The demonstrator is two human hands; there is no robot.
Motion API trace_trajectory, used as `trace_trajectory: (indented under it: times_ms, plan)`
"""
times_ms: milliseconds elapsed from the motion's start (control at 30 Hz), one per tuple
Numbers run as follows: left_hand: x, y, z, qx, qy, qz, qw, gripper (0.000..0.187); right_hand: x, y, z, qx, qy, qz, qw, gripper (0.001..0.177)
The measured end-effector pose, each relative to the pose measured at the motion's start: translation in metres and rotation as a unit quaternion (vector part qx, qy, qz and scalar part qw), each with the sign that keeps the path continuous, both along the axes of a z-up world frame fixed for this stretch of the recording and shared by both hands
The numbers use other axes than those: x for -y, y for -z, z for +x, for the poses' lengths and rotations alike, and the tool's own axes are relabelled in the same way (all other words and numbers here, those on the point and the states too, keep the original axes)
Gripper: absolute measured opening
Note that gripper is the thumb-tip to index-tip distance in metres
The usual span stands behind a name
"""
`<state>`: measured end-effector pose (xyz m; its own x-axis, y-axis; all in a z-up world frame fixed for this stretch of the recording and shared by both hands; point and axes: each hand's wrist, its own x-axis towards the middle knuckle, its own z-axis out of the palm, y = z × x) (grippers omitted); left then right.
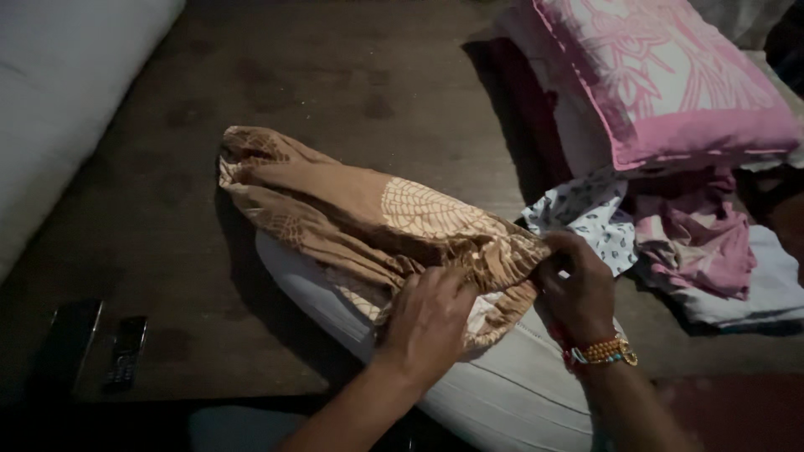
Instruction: The person puts a patterned pillowcase onto a long white bolster pillow while sitting on a bed.
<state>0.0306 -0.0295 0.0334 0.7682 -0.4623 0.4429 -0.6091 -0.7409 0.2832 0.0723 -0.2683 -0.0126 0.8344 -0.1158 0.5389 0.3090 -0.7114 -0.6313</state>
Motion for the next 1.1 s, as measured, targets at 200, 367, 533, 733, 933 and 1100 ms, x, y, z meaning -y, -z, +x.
trace_trajectory:
  times_ms: [200,367,533,733,933,1100]
  plan:
    - [0.001,0.021,0.024,-0.101,0.001,-0.064,0.993,0.024,0.007,0.005,0.003,-0.003,0.021,-0.011,1.0,0.047]
    - [-0.012,0.031,0.04,-0.262,-0.113,-0.149,0.947,0.026,0.001,0.001,0.002,0.016,0.014,-0.013,1.0,0.038]
    - [-0.025,0.045,0.056,-0.197,-0.119,-0.285,0.931,0.031,0.004,-0.003,0.003,-0.012,-0.016,-0.029,0.999,0.032]
    - [-0.043,0.06,0.068,-0.357,-0.082,-0.454,0.812,0.032,0.008,0.005,0.003,-0.019,-0.051,-0.032,0.998,0.029]
    - [-0.05,0.052,0.066,-0.381,-0.058,-0.467,0.796,0.025,0.01,0.013,0.012,-0.056,-0.042,-0.044,0.997,0.025]
    - [-0.063,0.028,0.036,-0.217,-0.014,-0.28,0.935,0.014,0.006,0.011,0.019,-0.08,0.003,0.002,0.997,0.023]
